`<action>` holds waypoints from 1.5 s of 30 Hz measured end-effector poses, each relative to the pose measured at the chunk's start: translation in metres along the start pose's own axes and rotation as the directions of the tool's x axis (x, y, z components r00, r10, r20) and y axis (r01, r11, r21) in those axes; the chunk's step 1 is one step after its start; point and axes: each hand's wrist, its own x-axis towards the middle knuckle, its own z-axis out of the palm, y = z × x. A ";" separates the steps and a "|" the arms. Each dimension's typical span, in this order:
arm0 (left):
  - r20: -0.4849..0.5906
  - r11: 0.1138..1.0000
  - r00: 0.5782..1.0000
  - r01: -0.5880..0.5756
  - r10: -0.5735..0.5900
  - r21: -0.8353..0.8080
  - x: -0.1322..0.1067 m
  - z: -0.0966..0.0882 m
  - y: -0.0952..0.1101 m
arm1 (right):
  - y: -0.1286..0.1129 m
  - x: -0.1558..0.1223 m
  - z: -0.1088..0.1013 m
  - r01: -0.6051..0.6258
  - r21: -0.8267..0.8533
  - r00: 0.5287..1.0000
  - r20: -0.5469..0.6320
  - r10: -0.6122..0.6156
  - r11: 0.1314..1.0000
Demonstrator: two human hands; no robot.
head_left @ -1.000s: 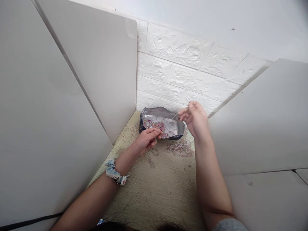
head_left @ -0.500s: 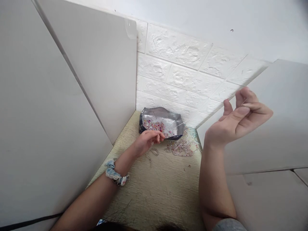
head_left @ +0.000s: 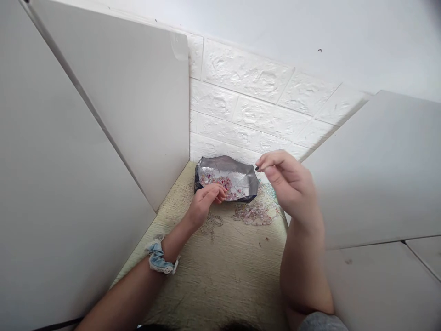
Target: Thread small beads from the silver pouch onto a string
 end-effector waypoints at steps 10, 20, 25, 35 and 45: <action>-0.082 0.986 0.996 0.045 -0.033 0.160 0.002 0.005 0.003 | 0.036 0.007 0.022 -0.218 0.030 0.875 0.449 0.182 0.975; -0.072 0.999 0.996 0.049 -0.048 0.013 0.004 0.006 0.003 | 0.044 0.009 0.036 -0.226 0.040 0.855 0.487 0.178 0.973; -0.084 0.995 0.992 0.088 -0.092 -0.050 0.005 0.005 -0.001 | 0.052 0.008 0.040 -0.307 0.082 0.826 0.518 0.223 0.948; -0.076 0.992 0.989 0.129 -0.129 -0.008 0.006 0.003 -0.005 | 0.050 0.006 0.041 -0.246 -0.106 0.822 0.504 0.266 0.963; -0.193 0.972 0.957 0.230 -0.217 0.049 0.007 0.002 -0.007 | 0.118 -0.007 0.053 -0.281 -0.803 0.581 0.293 0.759 0.526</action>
